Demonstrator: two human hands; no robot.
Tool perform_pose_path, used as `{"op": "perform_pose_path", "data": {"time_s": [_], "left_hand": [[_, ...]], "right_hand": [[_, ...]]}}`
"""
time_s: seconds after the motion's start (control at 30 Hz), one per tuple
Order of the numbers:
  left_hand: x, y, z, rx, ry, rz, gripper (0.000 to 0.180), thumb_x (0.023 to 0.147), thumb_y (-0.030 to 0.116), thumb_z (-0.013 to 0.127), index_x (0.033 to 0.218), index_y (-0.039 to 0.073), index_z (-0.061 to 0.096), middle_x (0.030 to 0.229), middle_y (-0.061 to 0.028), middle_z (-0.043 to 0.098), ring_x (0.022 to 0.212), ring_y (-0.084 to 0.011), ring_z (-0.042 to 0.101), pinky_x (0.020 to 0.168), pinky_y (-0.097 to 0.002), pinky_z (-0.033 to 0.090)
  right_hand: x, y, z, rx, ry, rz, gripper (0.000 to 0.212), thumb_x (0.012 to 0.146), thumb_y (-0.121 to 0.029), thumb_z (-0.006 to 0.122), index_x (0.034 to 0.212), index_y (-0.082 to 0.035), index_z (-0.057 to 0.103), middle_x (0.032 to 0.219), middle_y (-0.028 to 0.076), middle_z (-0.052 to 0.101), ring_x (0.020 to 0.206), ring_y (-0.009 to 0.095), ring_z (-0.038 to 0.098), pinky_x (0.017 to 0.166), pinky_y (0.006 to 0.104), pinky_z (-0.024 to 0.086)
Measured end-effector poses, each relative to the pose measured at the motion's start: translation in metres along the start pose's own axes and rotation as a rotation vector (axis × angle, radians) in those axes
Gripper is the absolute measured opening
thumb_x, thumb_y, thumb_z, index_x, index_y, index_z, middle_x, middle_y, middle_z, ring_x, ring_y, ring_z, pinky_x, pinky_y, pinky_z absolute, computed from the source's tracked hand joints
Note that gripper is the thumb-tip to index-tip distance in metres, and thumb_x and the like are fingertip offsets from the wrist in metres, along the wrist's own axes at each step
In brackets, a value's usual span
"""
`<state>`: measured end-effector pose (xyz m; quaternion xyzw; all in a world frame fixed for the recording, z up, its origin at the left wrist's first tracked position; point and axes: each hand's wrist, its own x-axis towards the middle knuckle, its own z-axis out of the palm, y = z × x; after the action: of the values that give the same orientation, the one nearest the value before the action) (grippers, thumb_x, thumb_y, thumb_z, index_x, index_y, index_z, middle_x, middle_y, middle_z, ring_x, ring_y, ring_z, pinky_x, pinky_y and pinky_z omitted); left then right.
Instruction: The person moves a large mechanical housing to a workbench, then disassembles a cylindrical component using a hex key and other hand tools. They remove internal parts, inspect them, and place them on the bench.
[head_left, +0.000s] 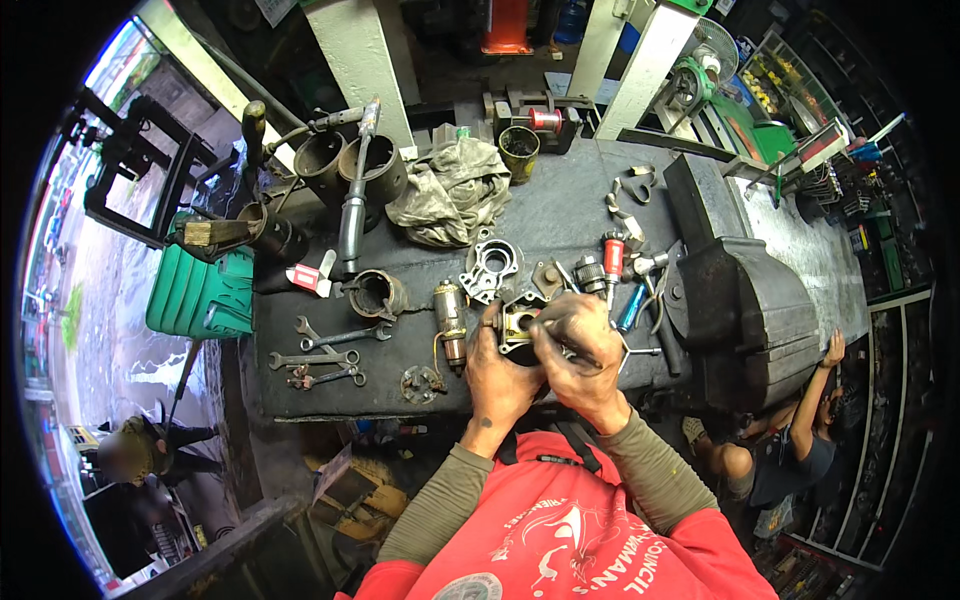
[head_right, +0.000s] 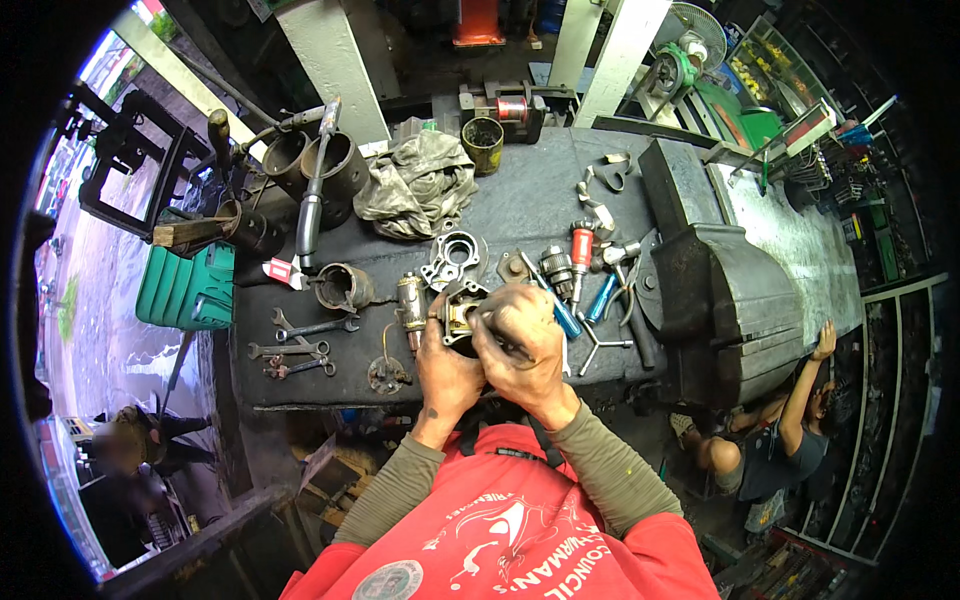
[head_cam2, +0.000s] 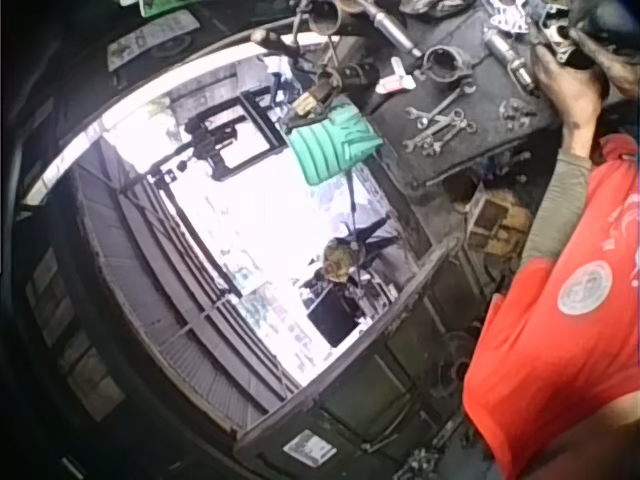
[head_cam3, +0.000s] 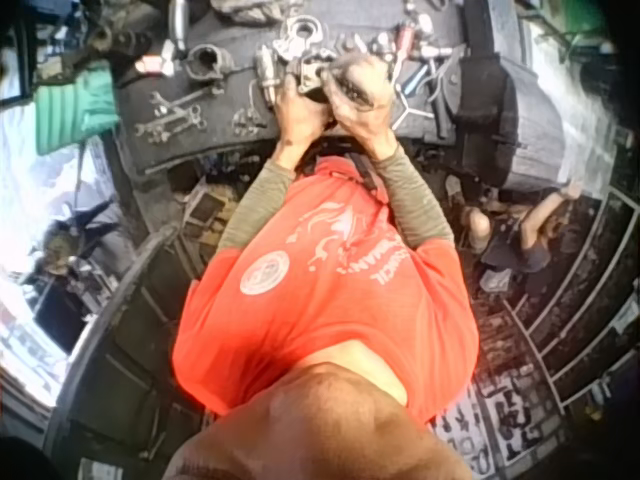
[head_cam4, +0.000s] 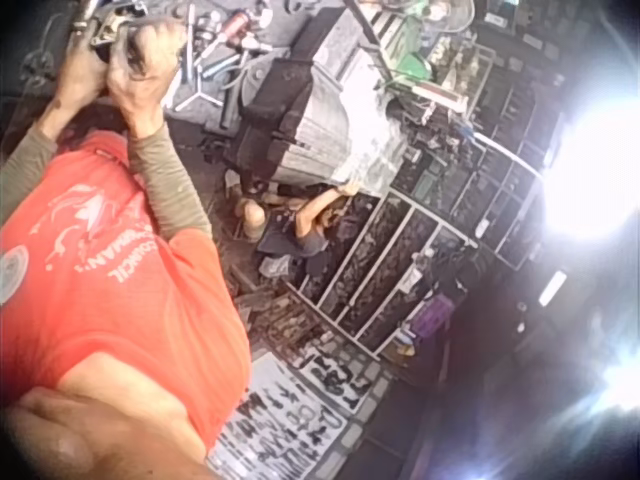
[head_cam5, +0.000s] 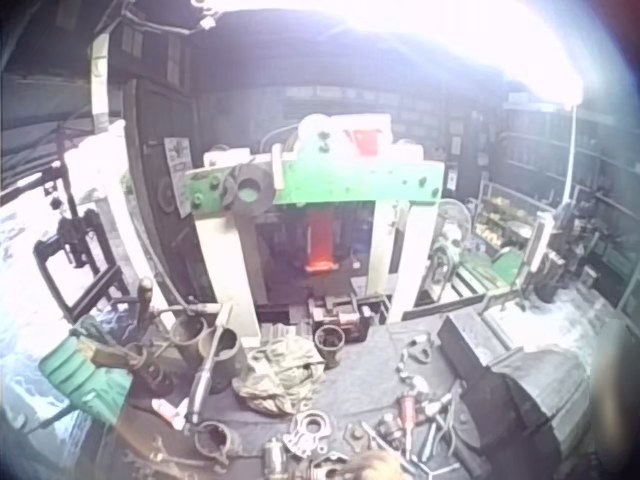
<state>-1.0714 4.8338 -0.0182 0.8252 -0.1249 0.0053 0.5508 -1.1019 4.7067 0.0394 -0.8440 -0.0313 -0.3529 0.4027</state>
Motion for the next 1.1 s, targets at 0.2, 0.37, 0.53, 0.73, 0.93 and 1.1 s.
{"op": "perform_pose_path", "data": {"time_s": [0.2, 0.37, 0.53, 0.73, 0.93, 1.1], "left_hand": [[-0.0013, 0.0011, -0.0017, -0.048, -0.021, -0.059, 0.097, 0.063, 0.028, 0.097, 0.143, -0.004, 0.051, 0.129, -0.027, 0.066, 0.12, -0.0427, 0.065, 0.103, -0.0472, 0.052], [-0.0011, 0.0025, -0.0014, -0.094, -0.04, -0.096, 0.095, 0.064, 0.028, 0.097, 0.141, -0.005, 0.052, 0.128, -0.0266, 0.066, 0.119, -0.0426, 0.065, 0.103, -0.0474, 0.052], [-0.0014, 0.002, -0.0021, 0.03, -0.015, 0.021, 0.099, 0.062, 0.027, 0.097, 0.142, -0.007, 0.05, 0.127, -0.0281, 0.066, 0.119, -0.0437, 0.065, 0.104, -0.0477, 0.051], [-0.0012, 0.002, -0.0016, -0.037, -0.029, -0.058, 0.098, 0.063, 0.029, 0.097, 0.143, -0.005, 0.05, 0.127, -0.0272, 0.066, 0.119, -0.0435, 0.065, 0.104, -0.0485, 0.051], [-0.0009, 0.003, -0.0019, -0.047, -0.029, -0.058, 0.098, 0.061, 0.024, 0.097, 0.142, -0.004, 0.051, 0.124, -0.0253, 0.068, 0.116, -0.0417, 0.066, 0.101, -0.0468, 0.053], [0.0002, 0.0055, -0.002, -0.021, -0.017, -0.031, 0.099, 0.06, 0.026, 0.098, 0.143, -0.004, 0.051, 0.125, -0.0255, 0.067, 0.116, -0.0413, 0.066, 0.101, -0.0466, 0.053]], "right_hand": [[0.0032, 0.0021, -0.0039, 0.029, -0.035, -0.018, 0.018, 0.079, 0.003, 0.078, 0.08, -0.005, 0.062, 0.09, 0.009, 0.072, 0.093, 0.029, 0.068, 0.09, 0.041, 0.046], [0.0053, 0.0011, -0.0043, 0.029, -0.012, 0.057, 0.017, 0.078, 0.002, 0.08, 0.081, -0.005, 0.065, 0.09, 0.009, 0.072, 0.095, 0.028, 0.069, 0.092, 0.0402, 0.045], [0.0042, 0.0009, -0.0049, 0.024, -0.019, 0.027, 0.015, 0.079, 0.001, 0.08, 0.082, -0.005, 0.066, 0.089, 0.009, 0.072, 0.096, 0.03, 0.069, 0.093, 0.0404, 0.045], [0.0042, 0.0001, -0.0037, -0.007, -0.026, 0.058, 0.015, 0.079, 0.001, 0.08, 0.081, -0.005, 0.066, 0.088, 0.008, 0.072, 0.096, 0.029, 0.07, 0.093, 0.0412, 0.045], [0.0064, 0.0044, -0.0076, 0.034, -0.053, 0.056, 0.016, 0.077, 0.001, 0.08, 0.081, -0.005, 0.065, 0.088, 0.008, 0.071, 0.097, 0.029, 0.068, 0.093, 0.0411, 0.044], [0.0084, 0.0085, -0.0107, -0.101, -0.042, -0.001, 0.018, 0.077, 0.0, 0.08, 0.081, -0.006, 0.064, 0.09, 0.007, 0.071, 0.096, 0.028, 0.068, 0.094, 0.0425, 0.043]]}}
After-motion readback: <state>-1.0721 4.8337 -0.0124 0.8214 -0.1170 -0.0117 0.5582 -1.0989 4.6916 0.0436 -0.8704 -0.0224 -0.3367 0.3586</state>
